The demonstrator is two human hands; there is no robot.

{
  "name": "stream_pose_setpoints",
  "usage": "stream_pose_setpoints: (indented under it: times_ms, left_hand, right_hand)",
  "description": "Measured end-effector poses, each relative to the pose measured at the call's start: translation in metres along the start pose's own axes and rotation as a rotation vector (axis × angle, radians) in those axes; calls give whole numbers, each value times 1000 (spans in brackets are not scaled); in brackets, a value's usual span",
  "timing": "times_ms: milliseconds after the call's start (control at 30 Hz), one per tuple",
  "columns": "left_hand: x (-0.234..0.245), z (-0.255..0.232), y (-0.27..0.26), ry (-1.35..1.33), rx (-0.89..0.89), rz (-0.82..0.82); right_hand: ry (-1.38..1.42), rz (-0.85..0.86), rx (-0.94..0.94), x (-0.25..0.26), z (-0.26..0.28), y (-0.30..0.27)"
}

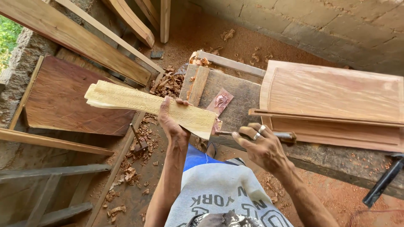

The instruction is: The person uses a chisel to pare and shape the ends of wooden drawer rails and a curved wooden part at a workbench, fitting them against a drawer front. They reposition the pieces repeatedly, tap a hammer on the drawer front, and set the shaped pieces on the bench.

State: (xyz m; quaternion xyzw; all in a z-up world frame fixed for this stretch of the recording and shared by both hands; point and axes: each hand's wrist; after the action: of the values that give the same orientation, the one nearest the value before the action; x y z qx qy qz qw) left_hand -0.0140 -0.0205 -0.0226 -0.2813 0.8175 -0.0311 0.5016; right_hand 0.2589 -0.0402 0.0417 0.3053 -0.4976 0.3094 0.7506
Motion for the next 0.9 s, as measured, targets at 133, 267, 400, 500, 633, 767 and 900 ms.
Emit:
stream_pose_setpoints:
  times_ms: [133,267,400,500,633,767,900]
  left_hand:
    - [1,-3,-5,31,9,-40]
    - [-4,-9,-11,-37,31,0]
    - [-8,-15,-15,-54,7,75]
    - [-8,-15,-15,-25,-3,84]
    - [-10,-15,-21,-37,-33,134]
    - [-9,-13,-16,-55,-12,89]
    - [-14,-5,-13,-81,-34,55]
  right_hand:
    - [-28,73,80,-8,-19,3]
    - [-28,35,118,3,-20,19]
    - [116,62,76,15,-17,27]
    - [127,56,36,2,-32,23]
    - [129,-67,-34,-11,-30,10]
    - [329,-244,-85,-39,-7,1]
    - [409,-327,-112,-37,21,6]
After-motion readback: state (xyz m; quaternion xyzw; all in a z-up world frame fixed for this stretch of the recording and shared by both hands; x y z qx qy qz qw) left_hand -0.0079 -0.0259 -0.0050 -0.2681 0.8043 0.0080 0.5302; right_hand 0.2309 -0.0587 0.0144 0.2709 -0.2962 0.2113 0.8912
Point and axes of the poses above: each hand's wrist, its own y-axis towards the middle knuckle, its own x-axis out of the back of the hand, z = x × y, and after that the axes turned 11 degrees about z, right-handed
